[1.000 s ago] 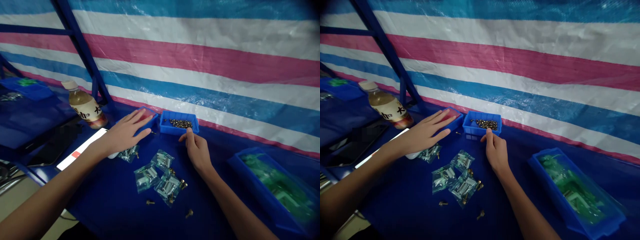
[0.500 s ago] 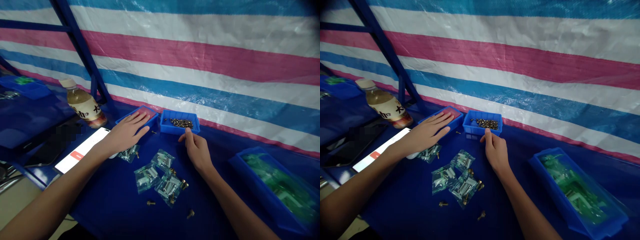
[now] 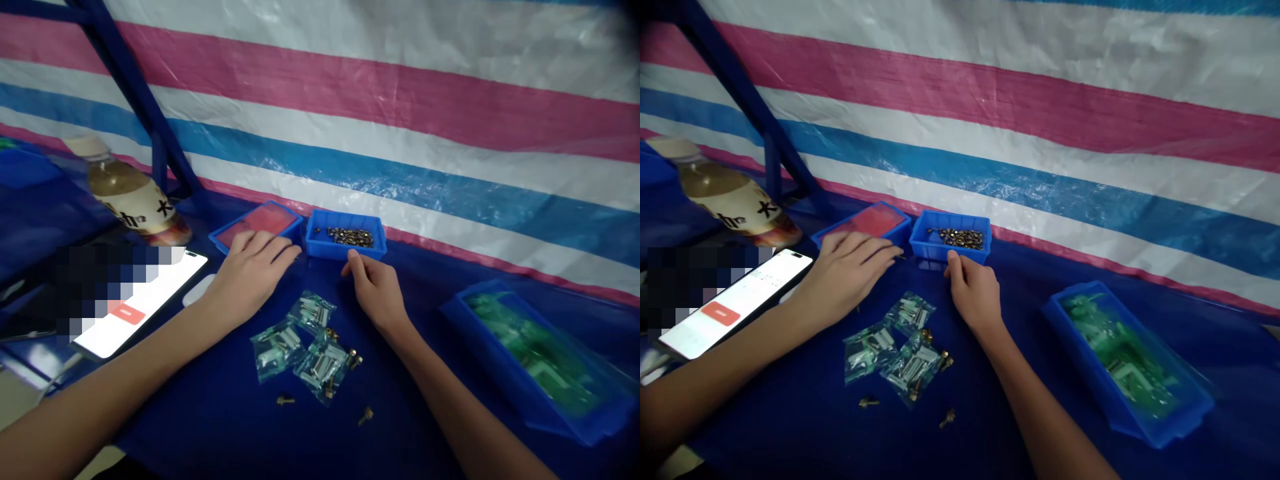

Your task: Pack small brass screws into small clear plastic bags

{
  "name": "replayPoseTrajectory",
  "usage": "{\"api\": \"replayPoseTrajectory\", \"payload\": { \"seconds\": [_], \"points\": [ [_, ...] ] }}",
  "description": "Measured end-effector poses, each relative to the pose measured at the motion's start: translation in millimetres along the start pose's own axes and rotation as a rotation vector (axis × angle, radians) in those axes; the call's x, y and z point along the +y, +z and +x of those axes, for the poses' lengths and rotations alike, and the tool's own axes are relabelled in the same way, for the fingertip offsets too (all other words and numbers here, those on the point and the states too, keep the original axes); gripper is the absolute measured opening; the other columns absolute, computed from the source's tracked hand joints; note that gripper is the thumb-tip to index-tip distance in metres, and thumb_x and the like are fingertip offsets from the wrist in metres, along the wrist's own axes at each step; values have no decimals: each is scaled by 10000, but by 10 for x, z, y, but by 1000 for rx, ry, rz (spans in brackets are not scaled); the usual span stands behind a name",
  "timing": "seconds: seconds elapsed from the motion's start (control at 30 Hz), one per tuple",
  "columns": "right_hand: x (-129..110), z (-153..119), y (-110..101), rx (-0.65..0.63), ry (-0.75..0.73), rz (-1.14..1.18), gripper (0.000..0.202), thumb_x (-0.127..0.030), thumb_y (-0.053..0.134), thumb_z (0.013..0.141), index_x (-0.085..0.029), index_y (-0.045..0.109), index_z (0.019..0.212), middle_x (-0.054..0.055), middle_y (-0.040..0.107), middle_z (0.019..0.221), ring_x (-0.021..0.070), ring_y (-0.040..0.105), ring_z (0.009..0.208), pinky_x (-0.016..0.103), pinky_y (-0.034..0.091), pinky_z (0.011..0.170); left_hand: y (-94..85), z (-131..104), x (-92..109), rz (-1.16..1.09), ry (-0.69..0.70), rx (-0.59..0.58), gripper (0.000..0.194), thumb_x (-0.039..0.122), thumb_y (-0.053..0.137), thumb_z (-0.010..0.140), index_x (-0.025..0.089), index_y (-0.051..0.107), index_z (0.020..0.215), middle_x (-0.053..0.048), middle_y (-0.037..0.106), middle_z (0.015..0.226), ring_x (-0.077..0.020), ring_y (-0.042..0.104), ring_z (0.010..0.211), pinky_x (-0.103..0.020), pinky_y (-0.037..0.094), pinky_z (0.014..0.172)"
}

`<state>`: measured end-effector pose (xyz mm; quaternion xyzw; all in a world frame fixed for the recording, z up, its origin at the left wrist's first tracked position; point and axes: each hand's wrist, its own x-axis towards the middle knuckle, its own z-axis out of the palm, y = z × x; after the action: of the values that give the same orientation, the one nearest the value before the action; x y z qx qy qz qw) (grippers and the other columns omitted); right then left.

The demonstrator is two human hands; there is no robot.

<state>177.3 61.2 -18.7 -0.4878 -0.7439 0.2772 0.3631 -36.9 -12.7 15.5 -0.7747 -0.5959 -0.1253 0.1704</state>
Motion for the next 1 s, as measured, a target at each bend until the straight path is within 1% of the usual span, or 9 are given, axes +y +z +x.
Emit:
{"api": "replayPoseTrajectory", "payload": {
  "seconds": [0.07,0.2,0.27,0.33,0.5,0.6,0.7,0.9,1.0],
  "points": [
    [-9,7,1,-3,-18,-20,541,-563,344,933,-205,652,670,-19,523,518,121,466,498,240,247,502,59,-11,38,1,58,-57,446,154,368,916,226,503,1335,-114,616,1223,-296,523,1128,-494,400,940],
    [-12,4,1,-22,-32,-46,522,-556,349,933,-212,653,685,-21,522,516,121,461,490,238,241,495,117,35,106,50,58,-164,493,63,377,851,125,513,1320,-165,528,1340,-311,506,1150,-465,430,930],
    [-12,-2,1,-22,-35,-64,513,-557,360,929,-214,650,681,-20,514,505,123,461,489,238,237,492,106,63,124,59,65,-227,492,33,371,835,97,528,1297,-171,556,1299,-297,523,1116,-437,448,920],
    [-16,-6,3,-20,-45,-75,513,-554,353,932,-216,646,680,-17,521,509,125,465,490,238,238,493,90,68,115,43,78,-257,473,28,359,839,100,552,1265,-154,611,1199,-275,545,1059,-405,468,894],
    [-57,-32,2,-31,-113,-140,500,-539,316,951,-219,642,747,-16,528,518,123,470,477,238,252,499,87,-48,38,-99,53,-167,413,99,345,870,164,611,1179,-127,646,1035,-271,563,997,-397,503,815],
    [-88,-63,6,-67,-173,-221,466,-523,322,958,-221,629,780,-21,536,526,116,491,486,234,256,511,102,-143,7,-138,74,-141,467,107,352,850,196,567,1255,-126,625,1068,-284,555,1024,-399,520,771],
    [-113,-96,14,-129,-240,-317,427,-503,334,963,-226,626,821,-18,564,558,117,523,516,232,251,522,110,-228,4,-160,81,-163,540,95,363,820,237,510,1320,-118,594,1130,-288,546,1060,-382,531,729],
    [-140,-125,37,-218,-292,-456,416,-495,317,971,-241,636,885,-12,593,578,123,534,523,240,241,525,132,-338,73,-299,77,-167,552,133,361,792,302,517,1294,-85,588,1155,-295,543,1099,-393,538,754],
    [-148,-137,44,-242,-311,-467,395,-495,330,967,-249,638,932,-14,615,596,124,547,535,239,246,527,143,-347,81,-272,97,-153,595,129,341,764,312,491,1310,-87,589,1160,-309,528,1115,-432,533,766]
  ]
}}
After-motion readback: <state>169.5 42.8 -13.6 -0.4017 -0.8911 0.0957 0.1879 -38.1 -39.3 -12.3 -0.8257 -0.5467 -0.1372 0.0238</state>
